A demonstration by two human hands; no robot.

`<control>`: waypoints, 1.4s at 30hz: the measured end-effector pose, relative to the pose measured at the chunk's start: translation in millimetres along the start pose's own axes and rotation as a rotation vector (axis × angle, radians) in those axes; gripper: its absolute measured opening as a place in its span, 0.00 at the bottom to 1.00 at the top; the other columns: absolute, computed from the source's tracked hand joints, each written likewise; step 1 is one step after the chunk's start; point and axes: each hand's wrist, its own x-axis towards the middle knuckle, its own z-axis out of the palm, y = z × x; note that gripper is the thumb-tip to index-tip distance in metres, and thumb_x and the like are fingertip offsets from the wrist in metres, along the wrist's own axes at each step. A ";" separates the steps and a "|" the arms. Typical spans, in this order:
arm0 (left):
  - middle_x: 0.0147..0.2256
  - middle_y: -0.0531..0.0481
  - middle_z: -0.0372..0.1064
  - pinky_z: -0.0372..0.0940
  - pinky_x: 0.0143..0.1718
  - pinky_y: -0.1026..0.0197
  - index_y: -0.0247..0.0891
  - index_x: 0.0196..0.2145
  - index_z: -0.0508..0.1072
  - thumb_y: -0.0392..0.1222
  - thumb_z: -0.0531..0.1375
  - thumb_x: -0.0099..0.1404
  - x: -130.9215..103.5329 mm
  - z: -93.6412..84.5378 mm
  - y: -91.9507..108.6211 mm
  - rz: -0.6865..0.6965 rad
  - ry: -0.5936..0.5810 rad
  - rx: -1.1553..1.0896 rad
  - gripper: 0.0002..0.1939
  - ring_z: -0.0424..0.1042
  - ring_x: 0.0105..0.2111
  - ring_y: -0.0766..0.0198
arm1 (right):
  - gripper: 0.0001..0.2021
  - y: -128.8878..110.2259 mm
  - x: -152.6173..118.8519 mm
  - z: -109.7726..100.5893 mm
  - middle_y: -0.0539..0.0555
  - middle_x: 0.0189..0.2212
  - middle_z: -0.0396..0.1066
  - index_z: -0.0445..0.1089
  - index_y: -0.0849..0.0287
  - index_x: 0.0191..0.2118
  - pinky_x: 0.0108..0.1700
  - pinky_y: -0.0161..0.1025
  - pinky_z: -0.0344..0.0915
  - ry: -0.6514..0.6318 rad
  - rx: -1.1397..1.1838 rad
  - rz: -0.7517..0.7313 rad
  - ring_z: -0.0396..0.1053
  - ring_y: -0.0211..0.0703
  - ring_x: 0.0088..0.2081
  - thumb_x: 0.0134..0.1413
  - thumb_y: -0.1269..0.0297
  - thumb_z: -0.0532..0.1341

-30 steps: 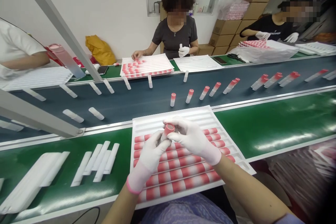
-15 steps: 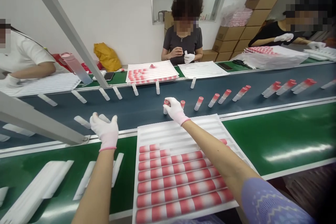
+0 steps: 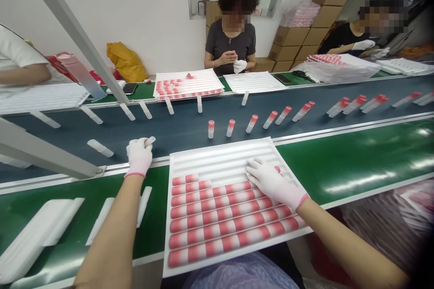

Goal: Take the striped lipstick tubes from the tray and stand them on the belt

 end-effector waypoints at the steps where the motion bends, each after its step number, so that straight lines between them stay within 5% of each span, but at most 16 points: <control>1: 0.46 0.37 0.66 0.54 0.62 0.39 0.36 0.37 0.73 0.35 0.61 0.56 -8.0 1.9 8.2 0.017 -0.006 -0.037 0.09 0.62 0.56 0.41 | 0.08 1.3 -6.0 0.9 0.58 0.36 0.70 0.68 0.56 0.27 0.47 0.48 0.66 -0.008 0.003 -0.007 0.66 0.52 0.44 0.57 0.70 0.60; 6: 0.40 0.47 0.72 0.67 0.53 0.51 0.40 0.51 0.67 0.49 0.52 0.69 -87.8 9.6 61.1 0.142 -0.169 -0.326 0.16 0.73 0.44 0.58 | 0.08 -8.7 -4.4 8.3 0.53 0.30 0.70 0.69 0.56 0.31 0.38 0.43 0.68 0.013 0.074 0.024 0.70 0.47 0.36 0.62 0.66 0.57; 11: 0.39 0.49 0.66 0.70 0.45 0.56 0.42 0.56 0.66 0.55 0.55 0.70 -178.3 3.6 98.4 0.036 -0.682 -0.886 0.22 0.70 0.38 0.63 | 0.10 -54.2 13.8 -11.0 0.54 0.42 0.74 0.71 0.55 0.46 0.43 0.41 0.71 0.145 0.598 0.070 0.73 0.44 0.42 0.62 0.59 0.61; 15: 0.35 0.51 0.63 0.65 0.30 0.64 0.40 0.53 0.69 0.56 0.54 0.71 -207.8 -5.7 109.3 -0.036 -0.871 -0.934 0.21 0.62 0.27 0.69 | 0.15 -88.3 24.3 -30.3 0.56 0.48 0.72 0.71 0.55 0.53 0.35 0.38 0.70 0.125 0.775 -0.031 0.70 0.38 0.35 0.61 0.64 0.60; 19: 0.30 0.54 0.60 0.46 0.18 0.67 0.40 0.51 0.66 0.59 0.54 0.70 -211.9 -11.7 111.3 -0.060 -1.066 -0.918 0.22 0.50 0.20 0.72 | 0.22 -100.2 29.0 -30.7 0.54 0.46 0.73 0.69 0.54 0.58 0.38 0.39 0.71 0.097 0.848 -0.047 0.71 0.40 0.38 0.58 0.66 0.61; 22: 0.32 0.52 0.64 0.48 0.19 0.66 0.40 0.47 0.68 0.58 0.55 0.69 -212.1 -13.4 110.6 -0.023 -1.007 -0.844 0.20 0.51 0.20 0.73 | 0.22 -104.0 29.7 -28.8 0.54 0.44 0.75 0.72 0.56 0.56 0.39 0.41 0.73 0.100 0.903 0.013 0.72 0.41 0.38 0.54 0.66 0.64; 28: 0.31 0.52 0.70 0.64 0.34 0.63 0.41 0.40 0.75 0.49 0.60 0.66 -217.0 -13.8 112.8 0.058 -0.650 -0.581 0.10 0.66 0.31 0.63 | 0.19 -118.1 22.5 -32.6 0.52 0.40 0.73 0.74 0.52 0.53 0.43 0.41 0.72 0.158 0.681 -0.111 0.71 0.42 0.41 0.56 0.72 0.61; 31: 0.31 0.51 0.72 0.65 0.36 0.62 0.40 0.35 0.76 0.48 0.61 0.66 -218.3 -13.1 113.0 0.052 -0.638 -0.610 0.10 0.69 0.34 0.61 | 0.17 -124.9 18.5 -28.4 0.50 0.34 0.71 0.76 0.51 0.49 0.36 0.39 0.70 0.209 0.595 -0.102 0.68 0.40 0.34 0.53 0.71 0.65; 35: 0.38 0.48 0.76 0.69 0.40 0.60 0.41 0.44 0.79 0.51 0.64 0.63 -217.1 -10.2 107.0 0.024 -0.679 -0.708 0.15 0.72 0.40 0.57 | 0.16 -132.1 15.0 -17.4 0.51 0.38 0.74 0.76 0.52 0.47 0.38 0.40 0.71 0.208 0.716 -0.082 0.70 0.41 0.36 0.51 0.71 0.67; 42: 0.36 0.46 0.78 0.71 0.41 0.58 0.39 0.41 0.80 0.53 0.66 0.60 -213.5 -7.1 98.4 0.106 -0.616 -0.831 0.17 0.75 0.38 0.56 | 0.08 -140.4 16.9 -7.0 0.48 0.28 0.70 0.76 0.54 0.34 0.31 0.36 0.66 0.250 0.667 -0.154 0.66 0.38 0.30 0.48 0.74 0.68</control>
